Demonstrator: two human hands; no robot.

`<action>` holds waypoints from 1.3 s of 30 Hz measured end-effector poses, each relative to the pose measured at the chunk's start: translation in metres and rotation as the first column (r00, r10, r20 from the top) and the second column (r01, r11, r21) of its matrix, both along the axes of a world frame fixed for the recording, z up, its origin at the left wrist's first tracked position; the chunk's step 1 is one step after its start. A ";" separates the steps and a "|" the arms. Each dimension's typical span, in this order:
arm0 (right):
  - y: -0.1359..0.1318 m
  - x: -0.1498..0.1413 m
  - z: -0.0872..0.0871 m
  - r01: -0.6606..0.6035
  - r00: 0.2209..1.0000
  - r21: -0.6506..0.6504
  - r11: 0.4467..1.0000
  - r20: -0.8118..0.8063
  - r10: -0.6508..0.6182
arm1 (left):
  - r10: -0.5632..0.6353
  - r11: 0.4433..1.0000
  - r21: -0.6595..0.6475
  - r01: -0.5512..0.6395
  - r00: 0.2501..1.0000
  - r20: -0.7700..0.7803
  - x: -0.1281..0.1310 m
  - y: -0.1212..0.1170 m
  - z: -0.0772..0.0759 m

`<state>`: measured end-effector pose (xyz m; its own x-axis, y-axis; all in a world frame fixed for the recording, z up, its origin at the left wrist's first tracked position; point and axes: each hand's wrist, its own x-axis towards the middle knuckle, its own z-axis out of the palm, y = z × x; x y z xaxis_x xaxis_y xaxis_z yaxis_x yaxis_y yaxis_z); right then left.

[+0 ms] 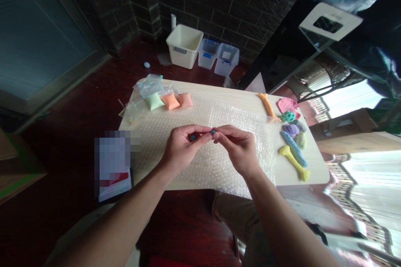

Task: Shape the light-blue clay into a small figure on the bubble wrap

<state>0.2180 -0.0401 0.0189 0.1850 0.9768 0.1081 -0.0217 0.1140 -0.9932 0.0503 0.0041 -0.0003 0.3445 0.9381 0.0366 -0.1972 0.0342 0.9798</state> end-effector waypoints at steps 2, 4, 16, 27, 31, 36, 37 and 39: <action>0.000 0.000 0.000 0.010 0.999 -0.041 0.999 -0.035 -0.012 | 0.012 1.000 -0.005 -0.012 1.000 0.001 0.000 0.000 -0.002; 0.000 0.000 0.000 0.012 0.999 -0.050 0.999 -0.035 -0.013 | 0.031 1.000 0.001 -0.031 0.999 -0.012 0.000 0.000 -0.003; -0.003 0.007 -0.002 -0.094 0.929 0.139 0.986 0.369 0.036 | 0.010 0.975 -0.222 0.002 0.999 0.053 0.002 0.001 -0.003; -0.002 0.005 -0.003 -0.069 0.950 0.146 0.987 0.310 0.021 | -0.042 0.919 -0.377 0.113 0.981 0.192 0.001 0.001 0.004; -0.003 0.006 0.001 -0.112 0.906 0.153 0.982 0.422 0.038 | -0.059 0.930 -0.348 0.118 0.983 0.177 0.000 0.001 0.001; -0.005 0.007 0.002 -0.086 0.900 0.116 0.990 0.436 0.027 | -0.110 0.903 -0.377 0.207 0.958 0.264 -0.001 0.002 0.001; -0.005 0.007 0.002 -0.086 0.894 0.131 0.988 0.448 0.018 | -0.110 0.896 -0.389 0.213 0.956 0.272 -0.001 0.002 0.001; -0.005 0.007 0.003 -0.112 0.870 0.167 0.980 0.494 0.015 | -0.092 0.885 -0.418 0.206 0.957 0.276 -0.001 0.002 0.001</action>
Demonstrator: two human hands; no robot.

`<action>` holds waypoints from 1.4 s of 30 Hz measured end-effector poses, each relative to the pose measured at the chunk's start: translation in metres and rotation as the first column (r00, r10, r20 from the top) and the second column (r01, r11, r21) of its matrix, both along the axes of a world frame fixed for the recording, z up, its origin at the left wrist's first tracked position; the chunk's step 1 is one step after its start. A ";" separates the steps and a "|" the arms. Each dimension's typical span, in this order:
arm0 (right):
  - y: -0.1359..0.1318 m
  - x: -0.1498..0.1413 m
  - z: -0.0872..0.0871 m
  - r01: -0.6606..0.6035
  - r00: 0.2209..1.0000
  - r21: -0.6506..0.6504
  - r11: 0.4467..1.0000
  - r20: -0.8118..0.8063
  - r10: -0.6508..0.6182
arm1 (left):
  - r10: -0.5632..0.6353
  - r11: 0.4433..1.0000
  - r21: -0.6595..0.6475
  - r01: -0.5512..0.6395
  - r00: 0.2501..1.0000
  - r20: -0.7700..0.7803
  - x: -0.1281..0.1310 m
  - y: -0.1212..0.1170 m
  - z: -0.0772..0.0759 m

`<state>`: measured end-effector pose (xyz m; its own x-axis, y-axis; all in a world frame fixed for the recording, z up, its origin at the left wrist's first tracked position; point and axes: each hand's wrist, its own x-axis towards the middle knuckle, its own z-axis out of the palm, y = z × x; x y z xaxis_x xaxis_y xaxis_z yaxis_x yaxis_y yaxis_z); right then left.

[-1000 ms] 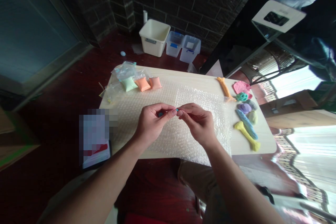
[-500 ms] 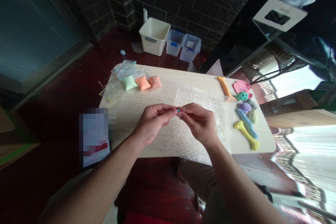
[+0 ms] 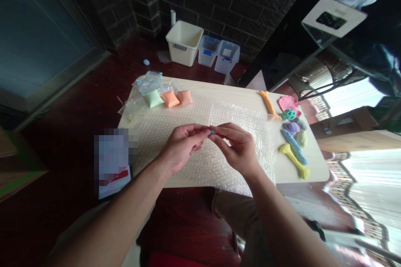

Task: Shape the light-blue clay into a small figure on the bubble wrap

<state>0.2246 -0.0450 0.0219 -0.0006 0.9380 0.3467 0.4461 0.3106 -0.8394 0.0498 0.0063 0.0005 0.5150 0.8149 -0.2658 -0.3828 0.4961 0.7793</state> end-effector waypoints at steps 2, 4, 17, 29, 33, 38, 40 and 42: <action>0.000 0.000 0.001 -0.020 0.999 0.027 0.999 0.042 0.019 | 0.010 1.000 -0.013 -0.010 1.000 -0.012 0.000 0.001 0.000; 0.001 0.000 0.002 -0.020 0.998 0.034 0.999 0.055 0.018 | 0.006 1.000 0.006 -0.006 1.000 -0.027 0.000 0.001 0.000; -0.001 -0.004 0.001 0.058 0.995 0.070 0.996 0.078 -0.063 | 0.021 1.000 0.023 -0.021 1.000 -0.009 0.000 0.000 -0.002; -0.002 -0.005 -0.003 0.050 0.991 0.128 0.990 0.115 -0.065 | 0.015 1.000 -0.007 -0.015 1.000 -0.018 0.001 -0.002 -0.002; -0.001 -0.005 -0.007 0.031 0.995 0.114 0.993 0.095 -0.042 | 0.005 1.000 -0.015 -0.006 1.000 -0.025 0.001 -0.004 -0.001; 0.004 -0.004 -0.009 0.121 0.919 -0.180 0.976 -0.351 -0.178 | 0.066 0.967 -0.246 -0.062 0.998 0.008 0.004 0.000 0.006; 0.008 -0.001 -0.007 0.107 0.780 -0.282 0.953 -0.570 -0.257 | 0.102 0.925 -0.371 -0.079 0.994 0.042 0.003 0.003 0.009; 0.012 0.001 -0.005 0.040 0.625 -0.388 0.921 -0.709 -0.326 | 0.134 0.892 -0.445 -0.082 0.987 0.087 0.002 0.005 0.012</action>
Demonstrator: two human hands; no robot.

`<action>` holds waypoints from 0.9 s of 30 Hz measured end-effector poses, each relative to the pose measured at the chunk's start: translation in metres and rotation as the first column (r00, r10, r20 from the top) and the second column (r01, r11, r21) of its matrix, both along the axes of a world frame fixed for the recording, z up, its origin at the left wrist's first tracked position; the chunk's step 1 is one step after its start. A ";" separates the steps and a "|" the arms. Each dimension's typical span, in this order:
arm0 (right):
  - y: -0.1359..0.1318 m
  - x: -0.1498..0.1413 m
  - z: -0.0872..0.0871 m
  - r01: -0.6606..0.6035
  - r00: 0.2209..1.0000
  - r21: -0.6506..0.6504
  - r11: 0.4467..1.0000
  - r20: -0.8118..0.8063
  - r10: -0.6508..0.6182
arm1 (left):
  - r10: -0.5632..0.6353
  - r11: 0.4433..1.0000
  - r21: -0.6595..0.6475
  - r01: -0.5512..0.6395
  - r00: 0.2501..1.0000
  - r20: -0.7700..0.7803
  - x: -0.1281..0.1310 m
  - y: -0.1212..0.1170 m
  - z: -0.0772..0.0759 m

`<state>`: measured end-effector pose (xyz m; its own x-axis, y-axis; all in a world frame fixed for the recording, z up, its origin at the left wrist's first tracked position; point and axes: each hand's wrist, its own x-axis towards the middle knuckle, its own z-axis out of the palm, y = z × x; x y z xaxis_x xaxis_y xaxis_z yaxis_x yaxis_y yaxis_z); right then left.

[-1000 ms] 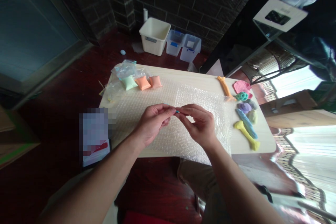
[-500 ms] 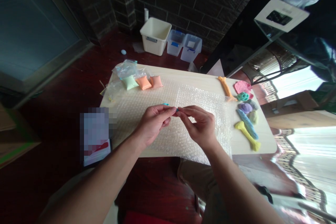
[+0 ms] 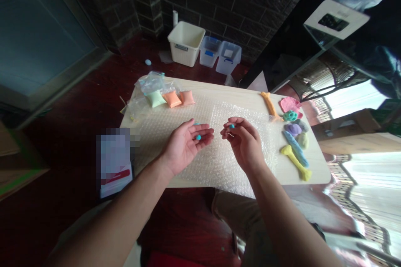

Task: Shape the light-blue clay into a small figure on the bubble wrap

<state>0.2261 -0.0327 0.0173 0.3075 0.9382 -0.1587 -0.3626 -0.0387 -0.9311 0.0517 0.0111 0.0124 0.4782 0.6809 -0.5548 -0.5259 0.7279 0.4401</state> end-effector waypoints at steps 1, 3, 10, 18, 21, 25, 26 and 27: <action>0.002 0.001 0.001 -0.011 0.996 -0.051 0.999 -0.093 0.006 | 0.016 1.000 -0.019 -0.016 1.000 0.019 0.000 0.000 0.001; 0.003 0.001 0.002 -0.051 0.979 -0.134 0.990 -0.204 0.023 | 0.033 0.999 -0.026 -0.032 0.999 0.034 -0.001 0.000 0.002; 0.007 0.002 -0.008 -0.031 0.971 -0.278 0.960 -0.234 -0.036 | 0.046 0.990 0.130 -0.049 0.998 0.031 0.001 -0.003 -0.004; -0.005 -0.003 0.003 -0.120 0.917 0.002 0.993 0.383 0.110 | -0.043 0.969 0.243 0.038 0.999 0.017 0.003 -0.008 -0.013; -0.010 -0.008 0.003 -0.242 0.708 0.104 0.965 0.699 0.102 | -0.093 0.950 0.300 0.088 0.996 0.005 0.003 -0.010 -0.014; -0.012 -0.008 0.001 -0.286 0.554 0.195 0.938 0.833 -0.005 | -0.126 0.939 0.321 0.123 0.992 -0.012 0.001 -0.009 -0.012; -0.012 -0.007 0.001 -0.284 0.544 0.204 0.937 0.839 -0.018 | -0.130 0.942 0.310 0.129 0.991 -0.019 0.000 -0.008 -0.011; -0.012 -0.007 0.001 -0.280 0.544 0.205 0.938 0.839 -0.021 | -0.125 0.946 0.299 0.127 0.992 -0.026 0.000 -0.008 -0.010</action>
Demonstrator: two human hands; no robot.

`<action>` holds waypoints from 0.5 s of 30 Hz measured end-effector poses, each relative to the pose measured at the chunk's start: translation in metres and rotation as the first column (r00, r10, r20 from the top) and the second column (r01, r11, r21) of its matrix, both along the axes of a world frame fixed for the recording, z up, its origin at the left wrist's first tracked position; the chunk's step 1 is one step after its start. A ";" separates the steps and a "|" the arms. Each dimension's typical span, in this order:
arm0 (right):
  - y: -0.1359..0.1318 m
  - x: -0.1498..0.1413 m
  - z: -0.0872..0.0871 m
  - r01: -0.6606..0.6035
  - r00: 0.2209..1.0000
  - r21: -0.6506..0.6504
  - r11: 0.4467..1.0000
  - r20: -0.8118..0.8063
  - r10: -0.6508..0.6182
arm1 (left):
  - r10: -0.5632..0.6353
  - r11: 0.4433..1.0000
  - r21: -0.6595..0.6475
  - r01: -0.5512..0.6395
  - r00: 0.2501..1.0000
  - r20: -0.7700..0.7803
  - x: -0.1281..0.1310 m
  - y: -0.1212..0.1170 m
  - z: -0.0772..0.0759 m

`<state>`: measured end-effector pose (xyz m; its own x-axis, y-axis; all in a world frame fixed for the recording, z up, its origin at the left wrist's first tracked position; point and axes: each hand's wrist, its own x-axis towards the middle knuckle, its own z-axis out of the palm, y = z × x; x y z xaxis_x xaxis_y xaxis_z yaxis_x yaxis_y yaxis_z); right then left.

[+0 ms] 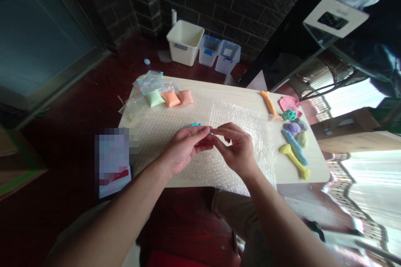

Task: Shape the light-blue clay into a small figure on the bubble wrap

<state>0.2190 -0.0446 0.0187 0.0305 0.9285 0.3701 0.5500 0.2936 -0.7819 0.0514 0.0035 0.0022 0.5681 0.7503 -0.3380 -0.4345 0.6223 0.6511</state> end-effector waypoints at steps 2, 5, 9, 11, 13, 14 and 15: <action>0.001 0.000 0.000 0.008 0.999 -0.028 1.000 -0.038 -0.009 | 0.027 1.000 -0.005 -0.027 1.000 -0.011 -0.001 0.001 0.001; 0.001 -0.001 -0.001 0.020 0.989 -0.100 0.995 -0.142 -0.034 | 0.059 0.998 0.032 -0.058 0.998 -0.027 -0.003 0.002 -0.001; -0.001 -0.002 0.002 0.000 0.980 -0.147 0.989 -0.195 -0.029 | 0.093 0.992 0.097 -0.085 0.992 -0.088 -0.005 0.001 -0.004; -0.002 -0.001 0.003 -0.025 0.978 -0.164 0.986 -0.210 -0.011 | 0.095 0.990 0.119 -0.080 0.988 -0.124 -0.006 0.000 -0.004; -0.003 -0.001 0.004 -0.031 0.973 -0.185 0.982 -0.231 -0.013 | 0.084 0.990 0.129 -0.064 0.985 -0.149 -0.006 0.000 -0.003; -0.002 -0.001 0.003 -0.023 0.970 -0.199 0.980 -0.243 -0.027 | 0.079 0.990 0.132 -0.059 0.985 -0.152 -0.005 0.000 -0.003; -0.002 -0.001 0.002 -0.009 0.965 -0.215 0.977 -0.258 -0.048 | 0.077 0.989 0.134 -0.057 0.986 -0.146 -0.005 0.000 -0.002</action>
